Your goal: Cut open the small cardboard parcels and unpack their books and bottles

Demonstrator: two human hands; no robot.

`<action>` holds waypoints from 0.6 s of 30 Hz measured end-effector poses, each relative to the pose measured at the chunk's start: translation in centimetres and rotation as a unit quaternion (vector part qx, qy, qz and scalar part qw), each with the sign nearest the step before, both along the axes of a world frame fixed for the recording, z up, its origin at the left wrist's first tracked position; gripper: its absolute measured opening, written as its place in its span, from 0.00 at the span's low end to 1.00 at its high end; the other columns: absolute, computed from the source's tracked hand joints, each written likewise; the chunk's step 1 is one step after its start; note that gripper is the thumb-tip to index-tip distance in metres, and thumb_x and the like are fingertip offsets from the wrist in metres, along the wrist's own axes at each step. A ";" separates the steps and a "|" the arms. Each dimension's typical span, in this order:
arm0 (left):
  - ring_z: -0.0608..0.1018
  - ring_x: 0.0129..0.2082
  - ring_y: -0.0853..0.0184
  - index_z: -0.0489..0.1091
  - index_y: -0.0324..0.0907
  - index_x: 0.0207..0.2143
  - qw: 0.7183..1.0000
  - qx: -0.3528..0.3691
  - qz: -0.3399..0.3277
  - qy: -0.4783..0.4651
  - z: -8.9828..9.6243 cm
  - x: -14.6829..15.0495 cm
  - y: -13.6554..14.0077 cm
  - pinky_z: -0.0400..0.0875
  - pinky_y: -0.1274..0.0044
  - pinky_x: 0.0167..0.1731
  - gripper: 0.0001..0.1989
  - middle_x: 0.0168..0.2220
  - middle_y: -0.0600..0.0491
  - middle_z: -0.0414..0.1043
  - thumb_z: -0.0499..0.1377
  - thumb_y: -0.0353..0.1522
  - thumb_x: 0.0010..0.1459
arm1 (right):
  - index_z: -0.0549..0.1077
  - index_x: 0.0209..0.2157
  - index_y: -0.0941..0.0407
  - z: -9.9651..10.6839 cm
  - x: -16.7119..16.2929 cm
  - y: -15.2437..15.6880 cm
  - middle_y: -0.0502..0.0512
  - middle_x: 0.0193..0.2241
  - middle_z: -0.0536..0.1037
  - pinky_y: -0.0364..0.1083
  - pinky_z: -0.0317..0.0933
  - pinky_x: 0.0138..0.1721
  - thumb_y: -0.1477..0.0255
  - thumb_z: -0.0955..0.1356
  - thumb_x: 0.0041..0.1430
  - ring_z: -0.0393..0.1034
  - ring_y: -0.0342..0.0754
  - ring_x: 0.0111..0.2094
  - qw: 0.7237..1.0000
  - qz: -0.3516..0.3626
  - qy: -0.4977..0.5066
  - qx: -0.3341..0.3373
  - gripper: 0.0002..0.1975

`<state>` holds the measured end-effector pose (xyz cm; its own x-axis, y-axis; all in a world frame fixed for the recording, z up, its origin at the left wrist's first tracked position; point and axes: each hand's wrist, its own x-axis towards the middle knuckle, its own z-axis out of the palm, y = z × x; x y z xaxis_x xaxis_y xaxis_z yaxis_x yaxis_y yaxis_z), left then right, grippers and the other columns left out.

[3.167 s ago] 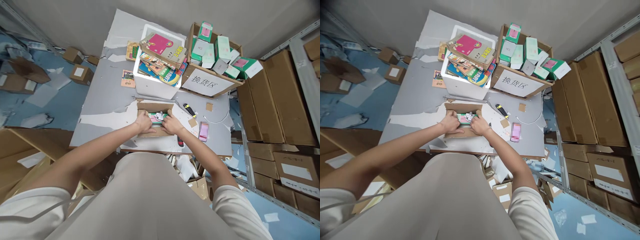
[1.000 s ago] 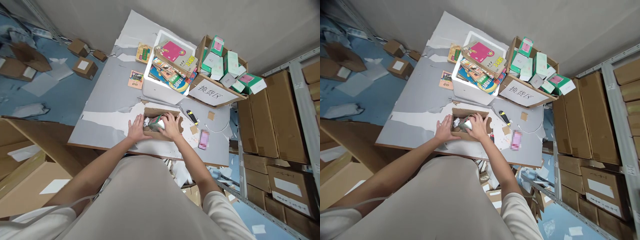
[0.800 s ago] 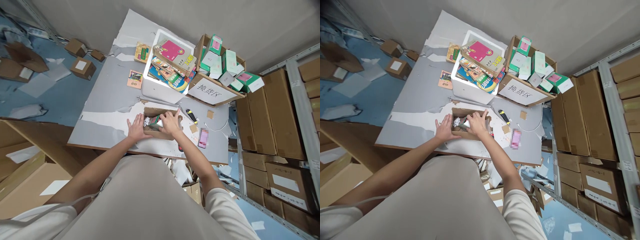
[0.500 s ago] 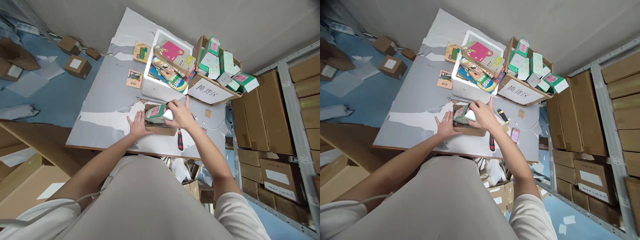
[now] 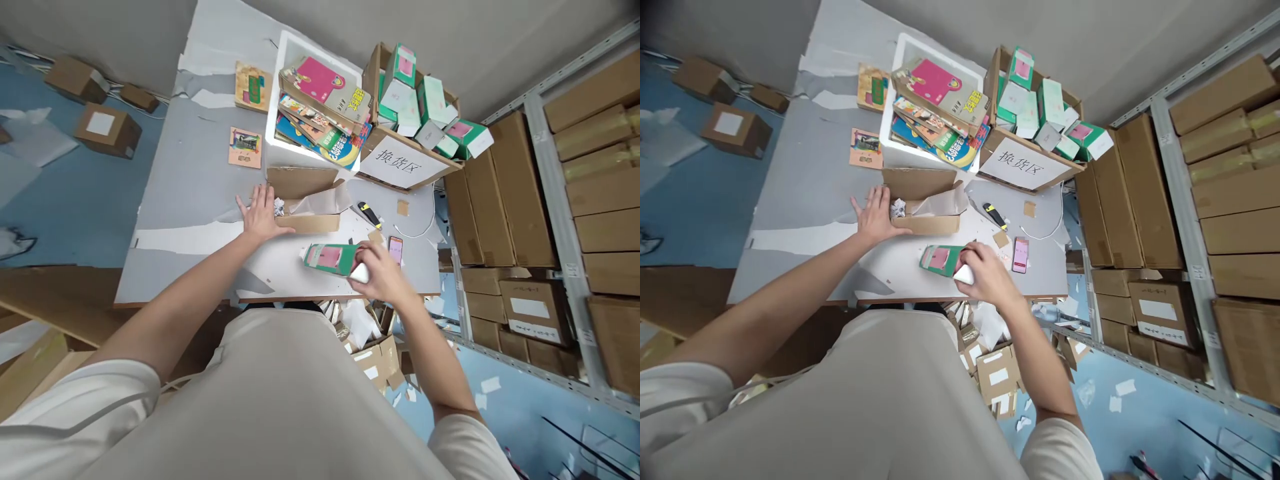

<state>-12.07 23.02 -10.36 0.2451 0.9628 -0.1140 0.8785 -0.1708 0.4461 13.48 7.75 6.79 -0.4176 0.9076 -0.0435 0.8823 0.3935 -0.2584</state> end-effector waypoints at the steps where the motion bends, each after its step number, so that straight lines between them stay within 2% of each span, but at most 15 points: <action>1: 0.37 0.68 0.43 0.35 0.33 0.68 1.000 0.005 -0.004 0.001 0.3 0.1 -0.4 0.26 0.47 0.61 0.63 0.69 0.34 0.35 0.60 0.60 0.42 | 0.68 0.42 0.54 -2.1 -0.2 -0.1 0.63 0.49 0.69 0.53 0.61 0.52 0.68 0.70 0.51 0.64 0.57 0.51 0.999 0.010 -0.013 -0.031 0.15; 4: 0.37 0.68 0.43 0.40 0.36 0.68 1.000 0.025 0.006 0.006 1.4 0.0 -2.7 0.24 0.46 0.60 0.54 0.69 0.36 0.36 0.56 0.56 0.50 | 0.69 0.44 0.55 -7.8 -1.2 0.5 0.63 0.50 0.68 0.53 0.60 0.51 0.69 0.71 0.50 0.64 0.56 0.50 0.992 0.060 -0.054 -0.097 0.18; 7: 0.37 0.69 0.45 0.41 0.39 0.68 0.998 0.056 0.004 -0.015 2.0 0.1 -6.9 0.26 0.46 0.61 0.46 0.70 0.39 0.35 0.53 0.51 0.56 | 0.68 0.47 0.55 -11.1 -2.3 1.6 0.62 0.50 0.68 0.52 0.59 0.49 0.70 0.72 0.50 0.64 0.55 0.47 0.986 0.096 -0.066 -0.117 0.21; 8: 0.39 0.69 0.46 0.41 0.39 0.68 0.997 0.061 -0.024 -0.038 1.9 0.3 -8.5 0.29 0.48 0.62 0.45 0.70 0.39 0.36 0.53 0.50 0.56 | 0.68 0.47 0.55 -11.7 -2.6 1.9 0.62 0.49 0.68 0.52 0.59 0.49 0.70 0.72 0.50 0.64 0.55 0.47 0.986 0.105 -0.056 -0.115 0.21; 9: 0.42 0.69 0.48 0.40 0.39 0.68 0.993 0.054 -0.079 -0.073 1.7 0.7 -10.0 0.34 0.51 0.64 0.46 0.69 0.39 0.39 0.54 0.50 0.55 | 0.68 0.47 0.55 -12.1 -2.7 2.2 0.62 0.48 0.68 0.52 0.59 0.49 0.70 0.72 0.50 0.64 0.55 0.47 0.986 0.115 -0.039 -0.112 0.21; 10: 0.47 0.69 0.50 0.39 0.38 0.68 0.982 0.034 -0.145 -0.114 1.3 1.2 -11.4 0.41 0.55 0.65 0.49 0.69 0.38 0.42 0.57 0.50 0.53 | 0.68 0.46 0.56 -12.3 -2.7 2.5 0.61 0.47 0.69 0.52 0.59 0.49 0.69 0.72 0.50 0.64 0.55 0.46 0.986 0.127 -0.017 -0.109 0.21; 11: 0.50 0.68 0.51 0.36 0.36 0.68 0.972 0.009 -0.182 -0.150 0.8 1.8 -12.4 0.47 0.59 0.64 0.54 0.68 0.37 0.43 0.60 0.50 0.50 | 0.68 0.45 0.56 -12.4 -2.5 2.7 0.62 0.46 0.69 0.53 0.59 0.50 0.68 0.73 0.49 0.64 0.56 0.47 0.984 0.140 0.012 -0.107 0.21; 12: 0.53 0.67 0.51 0.33 0.35 0.68 0.966 -0.012 -0.186 -0.180 0.3 2.6 -13.2 0.53 0.61 0.63 0.58 0.68 0.35 0.44 0.63 0.50 0.47 | 0.68 0.44 0.57 -12.5 -2.3 2.9 0.62 0.47 0.69 0.54 0.59 0.50 0.67 0.73 0.48 0.64 0.57 0.48 0.981 0.154 0.045 -0.105 0.22; 14: 0.60 0.64 0.51 0.31 0.35 0.68 0.959 -0.049 -0.170 -0.222 -0.7 4.0 -13.7 0.60 0.63 0.59 0.61 0.66 0.35 0.50 0.66 0.47 0.45 | 0.69 0.43 0.57 -12.6 -1.4 3.1 0.65 0.52 0.67 0.55 0.58 0.53 0.68 0.73 0.49 0.61 0.58 0.53 0.974 0.171 0.112 -0.102 0.20; 16: 0.65 0.61 0.51 0.34 0.38 0.68 0.956 -0.070 -0.154 -0.240 -1.3 5.1 -13.4 0.63 0.64 0.56 0.58 0.64 0.37 0.54 0.67 0.43 0.45 | 0.71 0.42 0.57 -12.6 -0.4 3.2 0.64 0.55 0.65 0.55 0.57 0.54 0.73 0.68 0.55 0.60 0.56 0.56 0.970 0.173 0.143 -0.094 0.12; 18: 0.66 0.60 0.51 0.39 0.39 0.68 0.954 -0.078 -0.152 -0.246 -1.6 5.6 -13.1 0.63 0.64 0.56 0.56 0.63 0.38 0.57 0.67 0.40 0.43 | 0.74 0.40 0.57 -12.4 0.5 2.9 0.61 0.53 0.68 0.54 0.57 0.54 0.78 0.64 0.58 0.61 0.53 0.54 0.974 0.173 0.123 -0.080 0.10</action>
